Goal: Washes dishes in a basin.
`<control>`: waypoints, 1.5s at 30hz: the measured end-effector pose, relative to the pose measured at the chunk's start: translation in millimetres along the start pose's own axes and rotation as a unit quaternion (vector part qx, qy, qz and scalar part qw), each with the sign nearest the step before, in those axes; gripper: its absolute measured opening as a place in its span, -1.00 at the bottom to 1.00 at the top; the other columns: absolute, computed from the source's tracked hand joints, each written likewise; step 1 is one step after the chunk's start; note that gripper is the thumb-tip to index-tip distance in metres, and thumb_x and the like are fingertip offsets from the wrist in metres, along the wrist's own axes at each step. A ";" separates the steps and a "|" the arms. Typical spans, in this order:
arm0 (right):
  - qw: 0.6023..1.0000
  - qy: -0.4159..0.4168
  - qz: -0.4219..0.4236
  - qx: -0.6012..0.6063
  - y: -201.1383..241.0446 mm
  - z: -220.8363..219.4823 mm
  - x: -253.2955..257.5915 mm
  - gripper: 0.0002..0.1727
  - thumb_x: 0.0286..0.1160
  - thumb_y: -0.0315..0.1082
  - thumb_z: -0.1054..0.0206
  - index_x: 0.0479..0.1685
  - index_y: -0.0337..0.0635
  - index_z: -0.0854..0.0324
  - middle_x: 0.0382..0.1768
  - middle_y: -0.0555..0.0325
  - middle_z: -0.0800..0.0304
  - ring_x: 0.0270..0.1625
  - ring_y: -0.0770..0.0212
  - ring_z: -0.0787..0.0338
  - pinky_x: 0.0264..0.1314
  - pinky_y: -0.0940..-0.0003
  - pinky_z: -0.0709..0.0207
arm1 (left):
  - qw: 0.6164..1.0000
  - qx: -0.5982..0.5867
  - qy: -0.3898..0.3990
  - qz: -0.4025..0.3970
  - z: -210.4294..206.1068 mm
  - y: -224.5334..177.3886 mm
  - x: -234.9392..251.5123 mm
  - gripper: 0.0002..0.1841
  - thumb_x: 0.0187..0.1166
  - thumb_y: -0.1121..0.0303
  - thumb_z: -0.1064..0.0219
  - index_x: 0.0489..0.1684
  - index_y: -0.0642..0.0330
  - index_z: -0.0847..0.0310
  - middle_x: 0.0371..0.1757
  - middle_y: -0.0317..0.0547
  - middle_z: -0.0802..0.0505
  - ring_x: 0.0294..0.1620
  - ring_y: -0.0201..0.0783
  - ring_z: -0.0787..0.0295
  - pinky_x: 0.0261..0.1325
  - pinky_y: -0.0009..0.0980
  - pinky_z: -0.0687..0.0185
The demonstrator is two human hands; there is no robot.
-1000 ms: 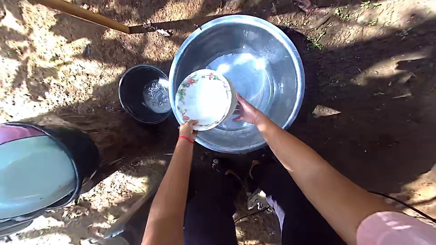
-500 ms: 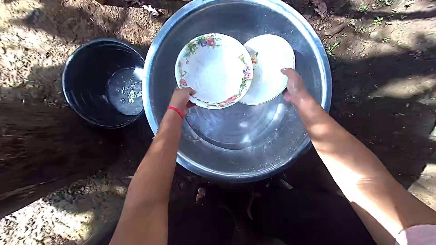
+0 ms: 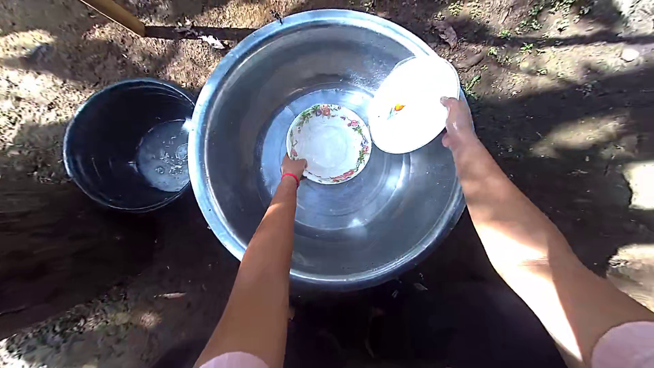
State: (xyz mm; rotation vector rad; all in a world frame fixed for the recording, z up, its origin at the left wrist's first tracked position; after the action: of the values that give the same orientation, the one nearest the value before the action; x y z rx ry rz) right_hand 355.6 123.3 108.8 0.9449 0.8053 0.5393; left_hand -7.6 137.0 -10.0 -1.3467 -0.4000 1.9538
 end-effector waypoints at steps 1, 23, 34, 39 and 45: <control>1.000 -0.001 0.012 0.006 1.4 2.7 0.6 -0.46 0.82 -0.16 -0.03 0.69 -0.18 -0.29 0.49 -0.10 -0.54 0.45 0.11 -0.62 0.42 0.08 -0.55 | 0.999 0.028 -0.038 0.001 -10.1 4.9 -9.1 -0.20 0.47 0.43 -0.45 0.77 0.30 -0.14 0.48 0.50 -0.58 0.42 0.38 -0.62 0.38 0.28 -0.57; 0.992 0.036 -0.069 0.095 -81.7 -44.6 21.5 -0.43 0.91 -0.19 0.01 0.81 -0.14 -0.08 0.63 -0.16 -0.39 0.57 0.02 -0.56 0.50 0.04 -0.55 | 0.826 0.482 0.117 -0.268 -63.5 19.7 -10.6 -0.27 0.77 0.08 -0.16 0.86 0.30 -0.08 0.89 0.33 -0.06 0.91 0.37 0.28 0.71 0.58 0.57; 0.939 0.202 0.058 -0.273 0.4 0.0 12.2 -0.46 0.86 -0.12 -0.08 0.65 -0.26 -0.41 0.52 -0.33 -0.55 0.56 -0.20 -0.56 0.63 -0.22 -0.29 | 0.925 0.217 -0.199 -0.240 0.2 -20.8 -13.1 -0.45 0.80 0.30 0.01 0.75 0.31 -0.26 0.82 0.34 -0.25 0.88 0.34 0.07 0.80 0.30 0.21; 0.934 0.306 -0.085 -0.162 -53.3 -28.7 -18.1 -0.48 0.87 -0.13 -0.06 0.67 -0.20 -0.33 0.39 -0.21 -0.63 0.30 0.02 -0.72 0.37 0.06 -0.57 | 0.868 0.238 -0.127 -0.417 -88.8 70.7 -73.3 -0.40 0.67 0.41 -0.10 0.75 0.38 -0.26 0.83 0.31 -0.26 0.87 0.32 -0.03 0.81 0.28 0.14; 0.927 0.344 -0.121 -0.090 -116.9 -62.1 -50.0 -0.49 0.87 -0.20 -0.08 0.68 -0.22 -0.30 0.46 -0.16 -0.57 0.41 0.10 -0.64 0.47 0.14 -0.51 | 0.840 0.441 0.069 -0.309 -94.2 76.6 -93.3 0.02 0.64 -0.25 -0.15 0.89 0.39 0.14 0.92 0.33 0.15 0.94 0.29 0.54 0.81 0.33 0.72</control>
State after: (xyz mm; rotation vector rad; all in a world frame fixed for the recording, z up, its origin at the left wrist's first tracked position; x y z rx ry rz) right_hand 283.5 60.7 4.4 0.4625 1.4545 0.7247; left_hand 66.5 4.8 -31.6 -0.6157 0.1451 1.2066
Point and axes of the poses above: each hand's wrist, its own x-axis towards the middle knuckle, its own z-axis out of the back of the hand, y = z × x, the point moved 2 cm from there along x, towards the middle knuckle
